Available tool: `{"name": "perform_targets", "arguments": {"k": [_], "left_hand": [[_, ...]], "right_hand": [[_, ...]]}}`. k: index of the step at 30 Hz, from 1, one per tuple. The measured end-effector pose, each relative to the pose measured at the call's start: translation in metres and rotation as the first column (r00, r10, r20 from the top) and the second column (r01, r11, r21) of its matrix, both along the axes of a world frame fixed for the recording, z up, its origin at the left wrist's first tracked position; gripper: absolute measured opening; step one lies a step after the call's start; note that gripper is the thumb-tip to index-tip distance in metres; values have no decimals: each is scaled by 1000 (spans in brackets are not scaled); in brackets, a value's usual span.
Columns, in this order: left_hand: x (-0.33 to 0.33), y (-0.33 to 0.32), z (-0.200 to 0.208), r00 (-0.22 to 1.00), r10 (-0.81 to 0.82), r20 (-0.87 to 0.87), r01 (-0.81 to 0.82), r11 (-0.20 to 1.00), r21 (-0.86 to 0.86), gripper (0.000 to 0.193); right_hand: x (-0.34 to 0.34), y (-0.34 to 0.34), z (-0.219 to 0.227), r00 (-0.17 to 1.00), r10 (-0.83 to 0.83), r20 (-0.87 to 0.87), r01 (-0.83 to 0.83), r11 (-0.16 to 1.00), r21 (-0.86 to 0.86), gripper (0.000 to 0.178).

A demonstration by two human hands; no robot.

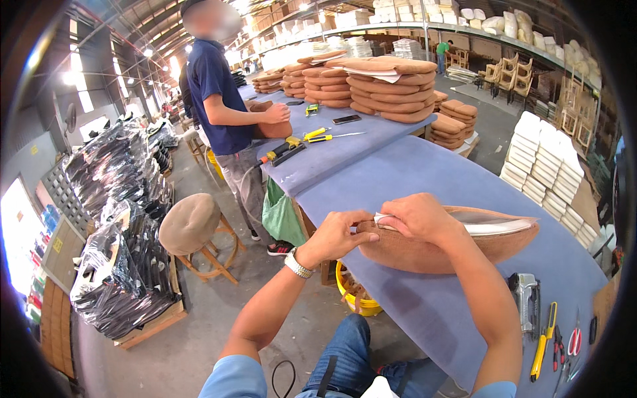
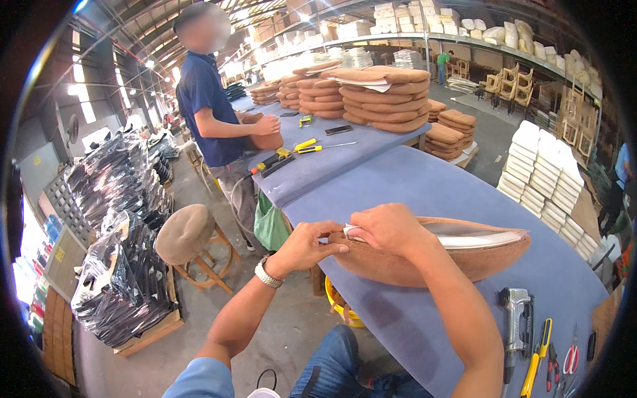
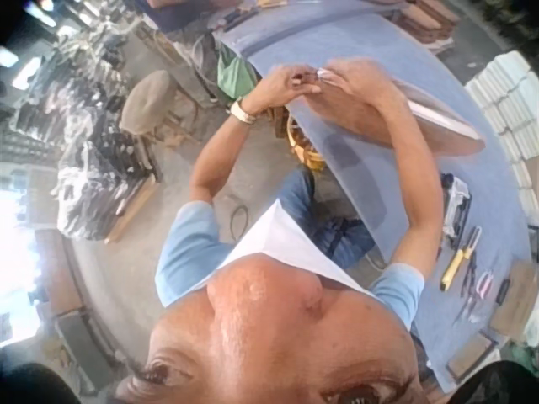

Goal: The person trims excess fabric from a cushion cover using a utility knife, then uses a staple gun to secure the fabric to the cushion base. They repeatedly flip and adjust the cushion, trimming and stapling edges to complete the upholstery.

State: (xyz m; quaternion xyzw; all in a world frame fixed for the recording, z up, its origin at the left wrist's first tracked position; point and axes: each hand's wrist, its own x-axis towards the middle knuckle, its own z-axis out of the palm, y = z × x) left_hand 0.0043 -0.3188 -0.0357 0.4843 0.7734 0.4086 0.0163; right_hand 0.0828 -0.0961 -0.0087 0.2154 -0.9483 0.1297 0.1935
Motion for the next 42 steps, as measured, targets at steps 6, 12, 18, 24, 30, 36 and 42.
{"name": "perform_targets", "arguments": {"k": [6, 12, 18, 24, 30, 36, 42], "left_hand": [[-2, -19, -20, 999, 33, -5, -33, 999, 10, 34], [2, -24, -39, 999, 23, 27, -24, 999, 36, 32], [29, -26, -46, 989, 0, 145, -22, 988, 152, 46], [33, -34, -58, 990, -1, 140, -13, 995, 99, 52], [37, -51, -79, 942, -137, 307, 73, 975, 210, 55], [37, -9, -68, 886, -89, 456, -87, 932, 351, 38], [14, 29, -58, 921, -61, 385, -93, 925, 369, 32]], "right_hand": [[-17, -19, -5, 993, 19, 114, -25, 998, 57, 29], [-22, -13, -16, 985, 82, 150, -85, 996, 14, 29], [13, -17, -14, 984, 35, 173, -8, 988, -152, 30], [32, -31, -25, 980, -49, 195, 72, 991, -113, 31], [31, -36, -36, 982, -31, 184, 63, 984, -169, 35], [23, -20, -22, 979, -133, 156, 161, 970, -182, 40], [35, 2, -11, 995, -100, 28, 104, 970, -218, 36]]}}
